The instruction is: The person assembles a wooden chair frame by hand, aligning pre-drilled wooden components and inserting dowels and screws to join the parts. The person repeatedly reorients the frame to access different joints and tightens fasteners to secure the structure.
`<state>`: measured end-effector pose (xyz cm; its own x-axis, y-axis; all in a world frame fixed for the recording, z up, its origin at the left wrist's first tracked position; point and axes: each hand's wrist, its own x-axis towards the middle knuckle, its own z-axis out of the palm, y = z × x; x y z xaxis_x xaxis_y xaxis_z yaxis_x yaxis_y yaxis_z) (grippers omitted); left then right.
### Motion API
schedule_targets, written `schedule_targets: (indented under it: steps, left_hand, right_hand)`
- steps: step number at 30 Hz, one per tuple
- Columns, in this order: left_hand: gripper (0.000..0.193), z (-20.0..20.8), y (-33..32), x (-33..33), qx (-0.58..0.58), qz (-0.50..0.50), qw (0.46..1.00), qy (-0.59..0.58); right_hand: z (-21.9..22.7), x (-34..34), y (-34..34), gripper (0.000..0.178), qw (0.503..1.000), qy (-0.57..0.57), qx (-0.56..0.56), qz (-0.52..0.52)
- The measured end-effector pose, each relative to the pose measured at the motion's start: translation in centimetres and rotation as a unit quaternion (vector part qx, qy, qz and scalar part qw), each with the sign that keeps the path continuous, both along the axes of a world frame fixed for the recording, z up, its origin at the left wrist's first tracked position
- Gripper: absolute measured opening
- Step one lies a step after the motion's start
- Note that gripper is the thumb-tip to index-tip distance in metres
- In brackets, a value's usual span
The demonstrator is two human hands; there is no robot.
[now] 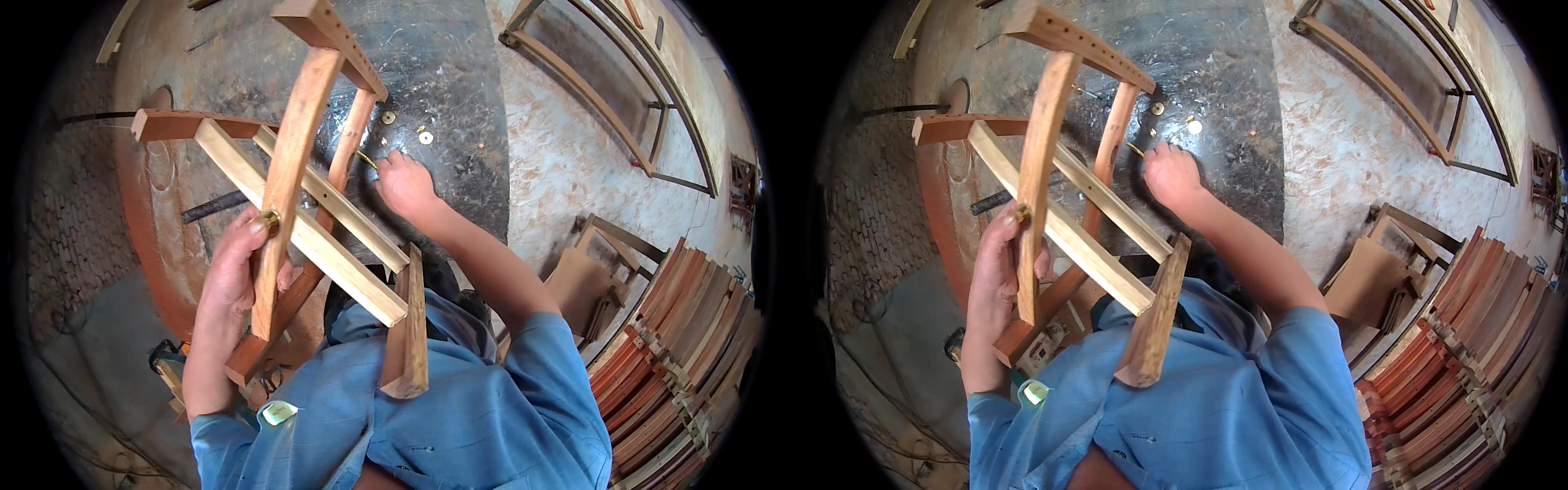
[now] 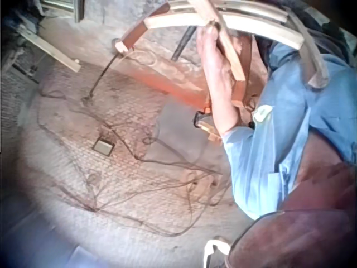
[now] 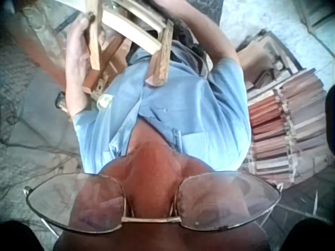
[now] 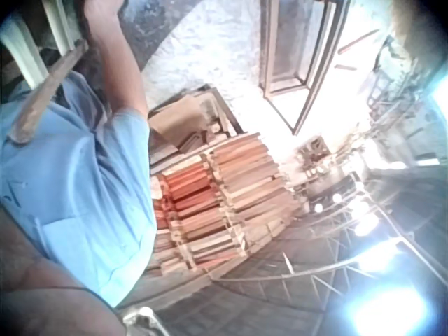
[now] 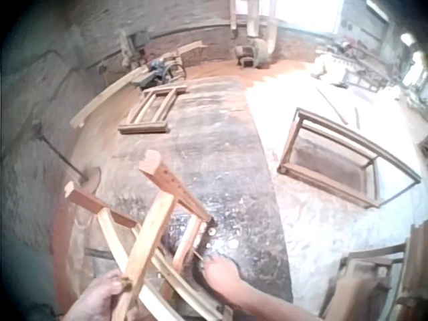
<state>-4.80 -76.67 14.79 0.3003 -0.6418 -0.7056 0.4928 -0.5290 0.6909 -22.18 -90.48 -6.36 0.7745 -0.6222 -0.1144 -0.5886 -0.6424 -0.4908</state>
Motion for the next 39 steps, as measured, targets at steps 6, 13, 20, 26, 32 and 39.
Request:
schedule_targets:
  steps: [6,13,20,26,32,39]
  left_hand:
    - [0.052,1.2,0.9,1.6,-0.063,0.010,0.998,0.013]
    - [0.062,-0.3,3.9,2.9,-0.106,0.076,0.987,0.091]
    - [0.060,-3.9,5.7,4.2,-0.207,0.057,0.953,0.216]
    - [0.076,-5.1,5.9,3.3,-0.281,0.053,0.930,0.229]
    - [0.078,-6.1,6.5,3.1,-0.327,0.025,0.909,0.257]
    - [0.082,-7.9,7.1,3.4,-0.334,0.052,0.893,0.297]
  right_hand:
    - [-1.6,0.5,-0.1,0.012,0.998,0.017,-0.052,-0.004]
    - [-1.8,-2.3,-0.8,0.016,0.996,-0.034,0.061,-0.058]
    - [1.8,-5.4,-3.2,0.024,0.820,-0.228,0.473,-0.227]
    - [8.2,-4.9,-4.5,0.025,0.785,-0.234,0.520,-0.241]
    - [8.0,-4.7,-3.8,0.021,0.784,-0.216,0.552,-0.185]
    - [10.4,-4.6,-4.9,0.027,0.777,-0.157,0.589,-0.156]
